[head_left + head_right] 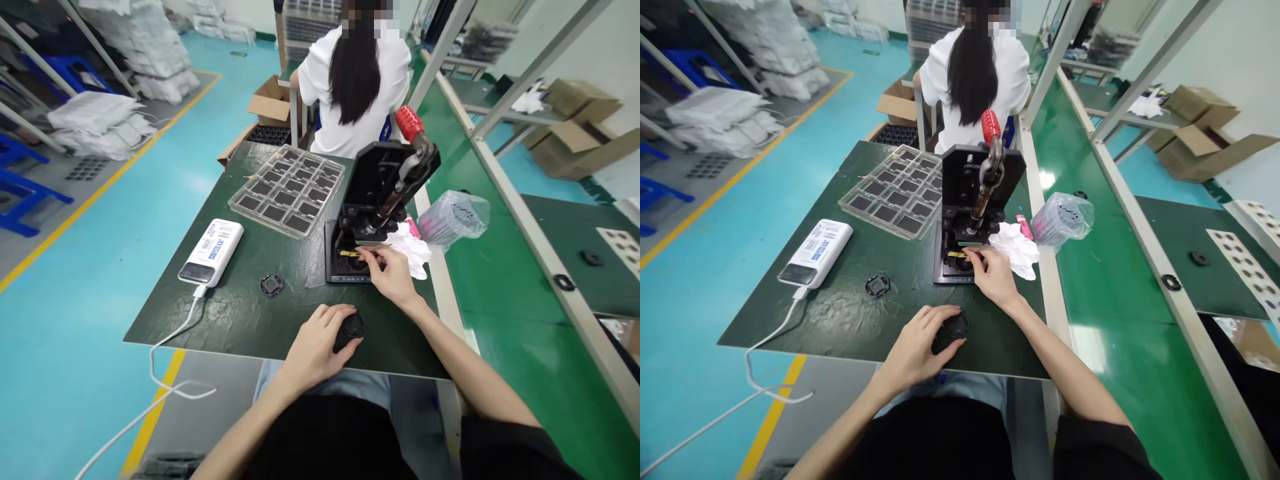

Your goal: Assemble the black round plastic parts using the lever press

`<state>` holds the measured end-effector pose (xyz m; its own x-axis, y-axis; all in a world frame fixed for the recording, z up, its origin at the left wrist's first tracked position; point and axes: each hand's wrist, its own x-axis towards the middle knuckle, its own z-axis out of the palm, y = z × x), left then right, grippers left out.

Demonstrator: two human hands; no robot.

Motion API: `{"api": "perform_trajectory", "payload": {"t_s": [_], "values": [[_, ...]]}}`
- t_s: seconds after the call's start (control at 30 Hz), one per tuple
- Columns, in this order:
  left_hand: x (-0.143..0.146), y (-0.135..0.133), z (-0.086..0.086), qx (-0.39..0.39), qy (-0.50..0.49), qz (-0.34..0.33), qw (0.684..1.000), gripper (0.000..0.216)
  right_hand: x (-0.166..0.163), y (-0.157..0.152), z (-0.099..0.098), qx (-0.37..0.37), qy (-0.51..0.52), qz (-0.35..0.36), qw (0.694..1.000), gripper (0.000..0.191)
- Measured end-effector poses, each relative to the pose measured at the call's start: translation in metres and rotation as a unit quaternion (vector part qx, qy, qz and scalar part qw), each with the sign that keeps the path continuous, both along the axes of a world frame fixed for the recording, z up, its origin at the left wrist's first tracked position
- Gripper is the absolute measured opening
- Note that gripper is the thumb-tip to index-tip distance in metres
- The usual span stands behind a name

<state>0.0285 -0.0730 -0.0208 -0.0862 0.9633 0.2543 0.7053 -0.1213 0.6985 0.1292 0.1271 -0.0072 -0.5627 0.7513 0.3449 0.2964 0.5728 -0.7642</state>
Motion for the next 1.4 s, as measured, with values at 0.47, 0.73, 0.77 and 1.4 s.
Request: {"api": "perform_trajectory", "payload": {"t_s": [0.47,0.73,0.77,1.4], "values": [[0.003,-0.003,-0.006,0.012,0.020,0.024,0.999,0.045,0.062,-0.069,0.031,-0.132,0.067,-0.036,0.988,0.021],[0.004,-0.004,-0.005,0.023,0.035,0.041,0.998,0.045,0.062,-0.098,-0.005,-0.204,0.083,-0.051,0.974,0.034],[0.004,-0.004,-0.005,0.022,0.033,0.042,0.998,0.045,0.062,-0.098,-0.007,-0.205,0.083,-0.051,0.974,0.035],[-0.009,0.001,0.003,-0.007,-0.121,0.025,0.992,0.046,0.063,-0.096,-0.003,-0.209,0.084,-0.049,0.973,0.030]]}}
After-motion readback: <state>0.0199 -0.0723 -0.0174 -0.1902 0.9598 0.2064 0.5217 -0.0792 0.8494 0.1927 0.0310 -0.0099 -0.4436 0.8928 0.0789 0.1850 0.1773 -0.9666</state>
